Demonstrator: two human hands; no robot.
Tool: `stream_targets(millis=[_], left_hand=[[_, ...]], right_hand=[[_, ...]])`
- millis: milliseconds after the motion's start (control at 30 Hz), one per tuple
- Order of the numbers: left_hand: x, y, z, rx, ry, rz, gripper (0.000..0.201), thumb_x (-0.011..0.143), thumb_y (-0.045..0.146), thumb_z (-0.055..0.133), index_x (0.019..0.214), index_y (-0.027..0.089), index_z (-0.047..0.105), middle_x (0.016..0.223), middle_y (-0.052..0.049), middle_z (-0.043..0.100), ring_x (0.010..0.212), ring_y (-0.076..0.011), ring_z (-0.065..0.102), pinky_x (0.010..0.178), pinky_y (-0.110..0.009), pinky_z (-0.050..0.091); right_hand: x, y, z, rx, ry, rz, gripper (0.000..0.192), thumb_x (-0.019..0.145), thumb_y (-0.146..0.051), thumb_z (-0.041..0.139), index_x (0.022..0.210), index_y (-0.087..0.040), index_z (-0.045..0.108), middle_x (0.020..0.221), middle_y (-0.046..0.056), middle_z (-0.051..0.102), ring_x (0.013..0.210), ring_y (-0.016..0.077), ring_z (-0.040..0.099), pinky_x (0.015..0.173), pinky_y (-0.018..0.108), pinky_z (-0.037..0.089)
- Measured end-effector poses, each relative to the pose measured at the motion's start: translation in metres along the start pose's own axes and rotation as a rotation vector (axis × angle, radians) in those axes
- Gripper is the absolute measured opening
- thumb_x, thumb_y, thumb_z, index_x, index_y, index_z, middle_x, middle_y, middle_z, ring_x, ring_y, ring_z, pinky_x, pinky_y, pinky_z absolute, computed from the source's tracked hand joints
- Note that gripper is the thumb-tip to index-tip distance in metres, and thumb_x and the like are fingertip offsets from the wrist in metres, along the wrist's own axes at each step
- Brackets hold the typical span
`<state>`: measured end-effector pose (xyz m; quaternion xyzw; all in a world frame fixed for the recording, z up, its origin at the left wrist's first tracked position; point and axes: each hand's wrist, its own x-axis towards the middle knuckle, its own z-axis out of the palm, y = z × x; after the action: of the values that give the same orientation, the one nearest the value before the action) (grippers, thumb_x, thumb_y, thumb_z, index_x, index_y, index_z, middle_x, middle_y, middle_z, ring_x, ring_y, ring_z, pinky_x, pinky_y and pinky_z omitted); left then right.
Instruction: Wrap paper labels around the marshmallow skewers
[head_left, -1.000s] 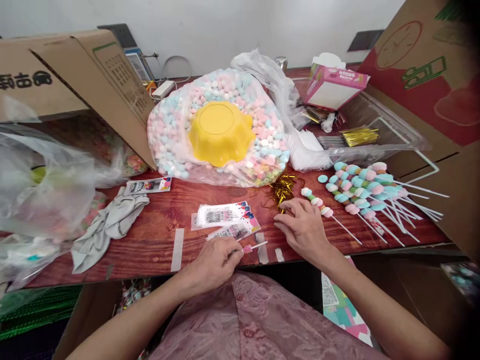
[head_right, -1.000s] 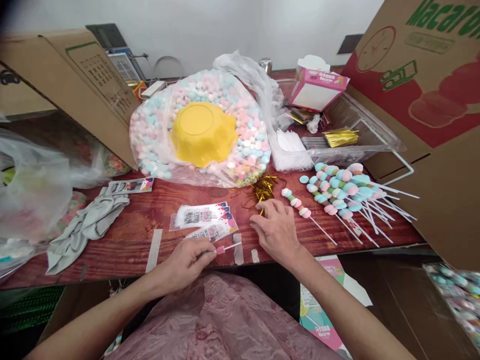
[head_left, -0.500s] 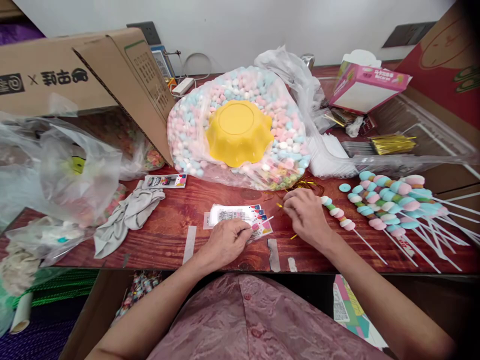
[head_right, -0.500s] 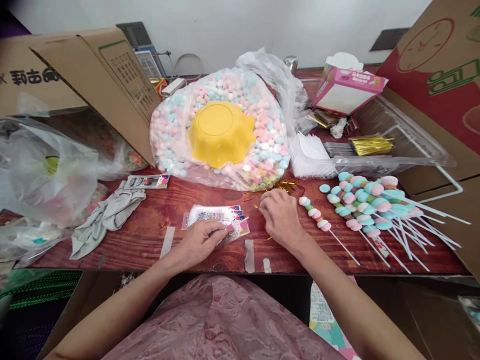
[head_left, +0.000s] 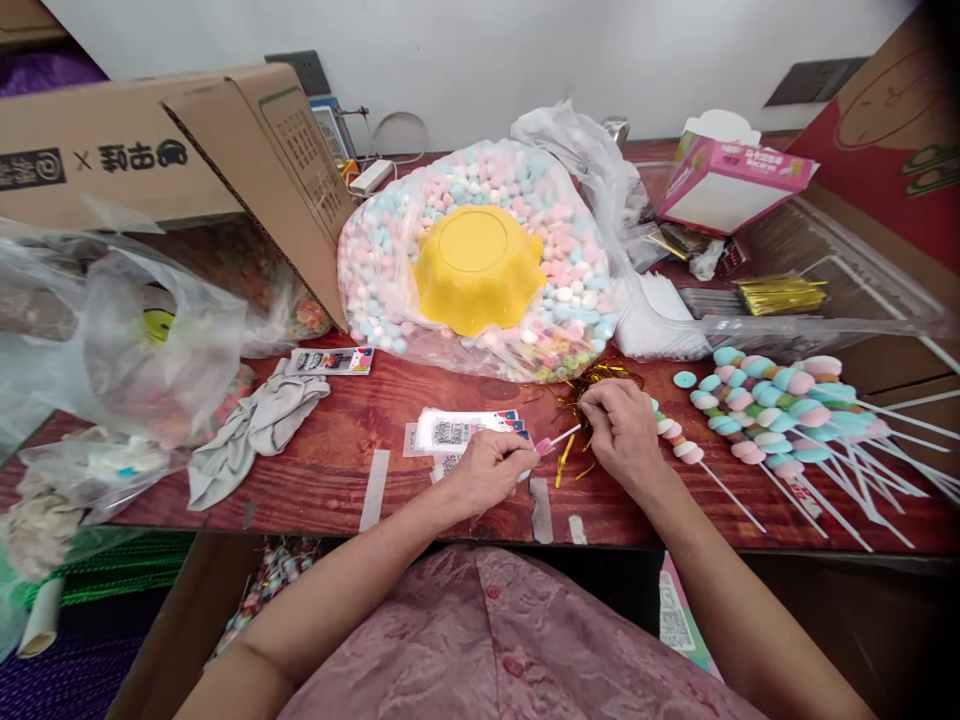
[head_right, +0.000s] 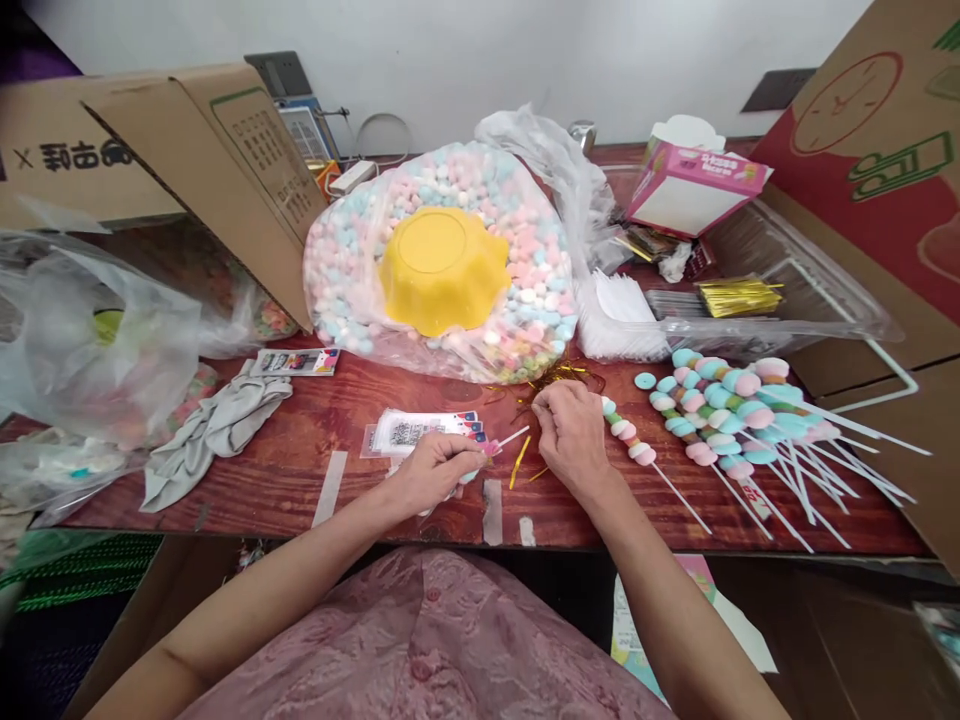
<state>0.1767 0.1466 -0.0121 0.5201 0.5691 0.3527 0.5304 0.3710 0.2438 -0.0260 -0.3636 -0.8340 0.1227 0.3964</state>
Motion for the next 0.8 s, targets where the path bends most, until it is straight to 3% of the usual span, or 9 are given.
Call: stream_targets(millis=[67, 167, 267, 400, 533, 667, 800], left_hand=[[0.002, -0.003, -0.001, 0.001, 0.022, -0.016, 0.033, 0.082, 0.043, 0.053, 0.062, 0.016, 0.056, 0.051, 0.004, 0.042, 0.046, -0.0079, 0.041, 0.046, -0.022, 0.028], [0.0, -0.007, -0.009, 0.01, 0.045, -0.009, 0.034, 0.082, 0.043, 0.054, 0.062, 0.016, 0.056, 0.053, 0.004, 0.045, 0.046, -0.0077, 0.042, 0.046, -0.021, 0.029], [-0.01, -0.009, -0.02, 0.032, 0.062, -0.014, 0.036, 0.083, 0.042, 0.054, 0.059, 0.016, 0.052, 0.054, 0.004, 0.044, 0.047, -0.0073, 0.041, 0.045, -0.021, 0.029], [-0.025, -0.014, -0.025, 0.026, 0.066, -0.062, 0.037, 0.083, 0.046, 0.055, 0.062, 0.016, 0.055, 0.055, 0.004, 0.044, 0.048, -0.0073, 0.04, 0.046, -0.02, 0.032], [-0.031, -0.019, -0.018, -0.004, 0.053, -0.093, 0.037, 0.084, 0.048, 0.055, 0.064, 0.016, 0.054, 0.057, 0.005, 0.04, 0.049, -0.0069, 0.039, 0.046, -0.02, 0.031], [-0.035, -0.015, -0.011, -0.048, 0.061, -0.099, 0.038, 0.083, 0.049, 0.056, 0.063, 0.016, 0.051, 0.056, 0.005, 0.038, 0.048, -0.0068, 0.039, 0.046, -0.02, 0.03], [-0.041, -0.009, -0.014, -0.063, 0.087, -0.098, 0.039, 0.081, 0.051, 0.057, 0.062, 0.016, 0.052, 0.055, 0.005, 0.04, 0.047, -0.0066, 0.038, 0.045, -0.02, 0.03]], right_hand=[[0.002, 0.006, -0.005, -0.025, 0.002, -0.013, 0.014, 0.091, -0.016, 0.049, 0.079, -0.021, 0.054, 0.078, 0.004, 0.061, 0.081, 0.0206, 0.055, 0.074, 0.036, 0.042], [-0.004, 0.006, -0.022, -0.134, -0.035, -0.12, 0.011, 0.091, -0.016, 0.054, 0.084, -0.022, 0.06, 0.088, 0.004, 0.066, 0.096, 0.0231, 0.055, 0.082, 0.039, 0.039], [-0.021, -0.003, -0.042, -0.286, -0.209, -0.265, 0.014, 0.088, -0.014, 0.058, 0.085, -0.024, 0.066, 0.097, 0.002, 0.068, 0.106, 0.0258, 0.051, 0.086, 0.043, 0.031], [-0.049, -0.017, -0.053, -0.252, -0.426, -0.311, 0.017, 0.089, -0.014, 0.056, 0.089, -0.025, 0.069, 0.102, 0.002, 0.068, 0.102, 0.0241, 0.05, 0.083, 0.042, 0.027], [-0.059, -0.032, -0.035, -0.237, -0.504, -0.284, 0.012, 0.091, -0.021, 0.057, 0.095, -0.022, 0.069, 0.099, 0.005, 0.067, 0.092, 0.0212, 0.048, 0.078, 0.039, 0.027], [-0.056, -0.04, -0.005, -0.29, -0.542, -0.315, 0.017, 0.091, -0.013, 0.051, 0.084, -0.017, 0.065, 0.088, 0.006, 0.064, 0.082, 0.0195, 0.044, 0.072, 0.037, 0.026], [-0.05, -0.031, 0.005, -0.284, -0.486, -0.316, 0.02, 0.088, -0.008, 0.046, 0.076, -0.016, 0.059, 0.078, 0.008, 0.061, 0.075, 0.0194, 0.045, 0.068, 0.036, 0.029]])
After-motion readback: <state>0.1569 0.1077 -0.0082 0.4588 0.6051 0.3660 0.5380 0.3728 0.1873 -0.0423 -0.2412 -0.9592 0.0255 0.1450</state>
